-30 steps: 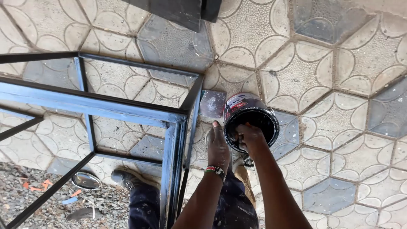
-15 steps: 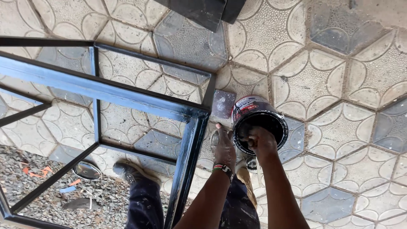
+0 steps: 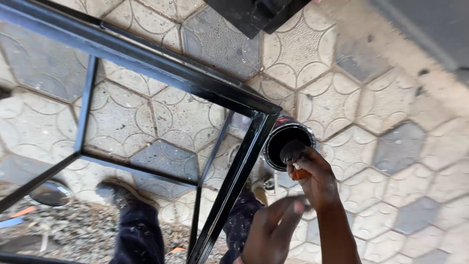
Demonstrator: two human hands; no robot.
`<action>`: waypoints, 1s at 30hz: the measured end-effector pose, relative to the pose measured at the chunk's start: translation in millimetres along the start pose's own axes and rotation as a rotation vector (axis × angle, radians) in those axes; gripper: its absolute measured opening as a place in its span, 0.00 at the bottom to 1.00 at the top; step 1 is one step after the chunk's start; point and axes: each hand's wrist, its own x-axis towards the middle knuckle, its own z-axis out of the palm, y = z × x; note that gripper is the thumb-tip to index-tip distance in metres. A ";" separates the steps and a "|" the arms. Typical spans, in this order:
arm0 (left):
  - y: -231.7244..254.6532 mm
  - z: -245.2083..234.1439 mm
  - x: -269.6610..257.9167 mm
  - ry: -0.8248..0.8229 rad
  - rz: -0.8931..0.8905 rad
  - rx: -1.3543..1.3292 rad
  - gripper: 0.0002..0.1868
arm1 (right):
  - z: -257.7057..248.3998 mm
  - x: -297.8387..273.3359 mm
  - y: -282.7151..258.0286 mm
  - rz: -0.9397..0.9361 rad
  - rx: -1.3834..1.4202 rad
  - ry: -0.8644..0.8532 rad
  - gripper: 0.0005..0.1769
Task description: Applying black paint to a metal furniture frame using a small foam applicator
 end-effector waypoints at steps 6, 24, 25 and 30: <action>21.0 -108.0 -37.6 0.255 0.006 -0.018 0.28 | 125.6 -78.2 -96.7 -0.297 -0.392 0.080 0.13; 97.9 -254.3 -79.0 0.475 0.177 -0.388 0.25 | 390.8 -6.2 -71.8 -0.493 -1.346 0.404 0.14; 102.2 -255.9 -80.4 0.537 0.121 -0.337 0.26 | 417.0 0.6 -67.8 -0.500 -1.426 0.348 0.07; 104.7 -260.6 -71.9 0.594 0.150 -0.276 0.26 | 492.6 2.4 -75.5 -0.696 -2.006 0.226 0.27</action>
